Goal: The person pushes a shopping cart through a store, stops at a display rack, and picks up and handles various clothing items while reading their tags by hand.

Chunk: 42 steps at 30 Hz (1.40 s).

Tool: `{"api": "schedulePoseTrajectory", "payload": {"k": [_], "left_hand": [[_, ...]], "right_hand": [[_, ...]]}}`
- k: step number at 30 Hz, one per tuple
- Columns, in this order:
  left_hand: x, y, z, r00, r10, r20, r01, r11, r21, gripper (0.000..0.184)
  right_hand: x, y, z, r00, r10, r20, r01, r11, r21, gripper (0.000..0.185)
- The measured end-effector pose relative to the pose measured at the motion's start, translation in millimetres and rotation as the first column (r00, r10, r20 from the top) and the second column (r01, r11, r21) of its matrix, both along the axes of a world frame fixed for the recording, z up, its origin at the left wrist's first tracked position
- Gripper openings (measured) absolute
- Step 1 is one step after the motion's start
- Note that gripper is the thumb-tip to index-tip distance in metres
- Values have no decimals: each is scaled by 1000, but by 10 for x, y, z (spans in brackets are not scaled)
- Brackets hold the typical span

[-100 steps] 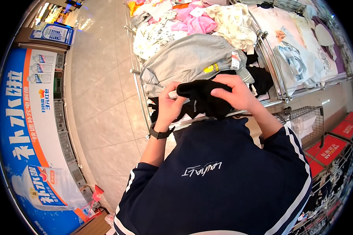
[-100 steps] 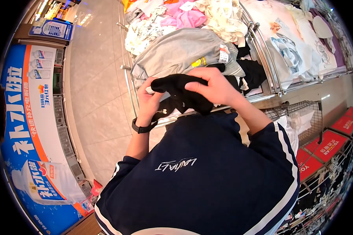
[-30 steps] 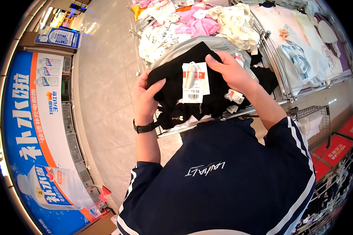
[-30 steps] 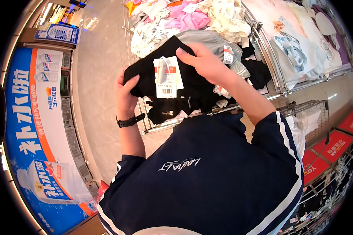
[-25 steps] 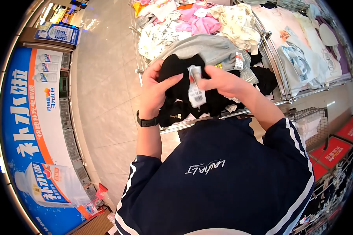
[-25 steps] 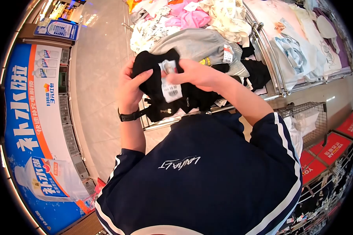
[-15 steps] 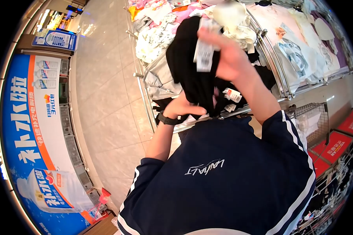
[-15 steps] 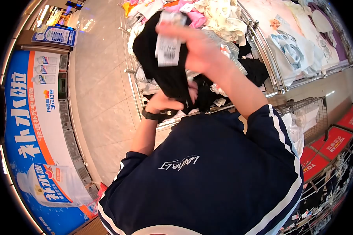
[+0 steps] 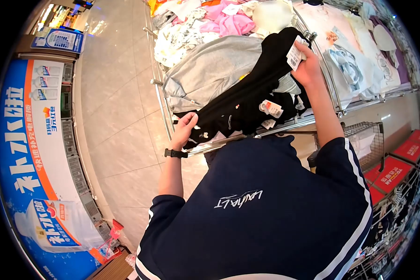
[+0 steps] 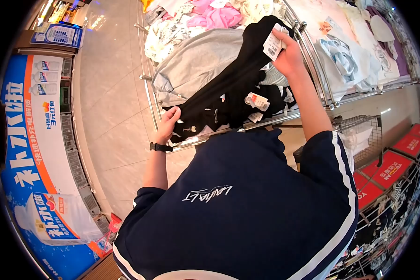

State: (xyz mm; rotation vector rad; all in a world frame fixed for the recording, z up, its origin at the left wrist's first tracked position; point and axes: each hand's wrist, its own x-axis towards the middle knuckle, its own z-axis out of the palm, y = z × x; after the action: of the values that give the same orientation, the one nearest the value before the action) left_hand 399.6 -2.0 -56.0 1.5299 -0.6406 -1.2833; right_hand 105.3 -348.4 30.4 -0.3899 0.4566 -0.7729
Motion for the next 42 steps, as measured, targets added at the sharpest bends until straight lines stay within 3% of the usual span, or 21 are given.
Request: {"api": "schedulePoseTrajectory", "payload": {"k": [3, 7, 9, 13, 16, 20, 26, 30, 33, 34, 35, 36, 37, 39, 42], "left_hand": [[-153, -126, 78, 971, 109, -215, -101, 994, 48, 18], [-186, -212, -59, 991, -89, -96, 95, 993, 64, 16], [-219, -228, -115, 995, -86, -50, 88, 995, 45, 16], [-253, -277, -107, 997, 32, -67, -27, 997, 74, 16], [-240, -277, -119, 983, 107, -149, -92, 991, 101, 15], [-261, -264, -28, 952, 159, -262, -133, 985, 114, 14], [-298, -225, -82, 963, 159, -216, -143, 986, 91, 16], [-229, -193, -284, 982, 106, -153, -92, 991, 101, 16], [-242, -205, -236, 1000, 16, -11, -14, 990, 138, 16], [-278, -218, -165, 990, -42, 131, 25, 991, 132, 15], [-329, -253, -102, 959, -67, 275, 33, 991, 127, 18], [-370, -323, -1, 943, -99, 316, 67, 991, 112, 29], [-415, -396, 117, 925, -129, 358, 99, 990, 100, 40], [-578, -539, 326, 992, -76, 105, 91, 984, -153, 55], [-751, -781, 729, 948, -250, -197, 161, 910, -382, 69]], "right_hand": [[27, 70, -64, 999, -14, 46, 13, 1000, 28, 8], [2, 119, 13, 997, -4, 79, 5, 1000, -8, 10], [-24, 60, -29, 995, 12, 96, -6, 998, -62, 25], [-38, 62, -1, 959, 107, 262, -87, 992, -88, 35], [17, 148, 111, 983, 36, 177, -29, 999, -45, 15], [39, 130, 10, 981, 27, 192, -28, 1000, 2, 16], [54, 135, 13, 968, 71, 239, -77, 997, 14, 26], [57, 151, 30, 915, 166, 367, -182, 983, 10, 41], [39, 175, 31, 901, 179, 395, -195, 981, 0, 45], [56, 253, 105, 904, 193, 381, -206, 978, -6, 43], [59, 333, 167, 907, 208, 367, -219, 976, -12, 42], [42, 387, 137, 844, 273, 462, -292, 956, -30, 39], [109, 600, 402, 866, 310, 392, -321, 946, -41, 35], [149, 766, 268, 863, 403, 305, -419, 908, -14, 34], [287, 1055, 451, 789, 560, 253, -583, 813, 20, 30]]}}
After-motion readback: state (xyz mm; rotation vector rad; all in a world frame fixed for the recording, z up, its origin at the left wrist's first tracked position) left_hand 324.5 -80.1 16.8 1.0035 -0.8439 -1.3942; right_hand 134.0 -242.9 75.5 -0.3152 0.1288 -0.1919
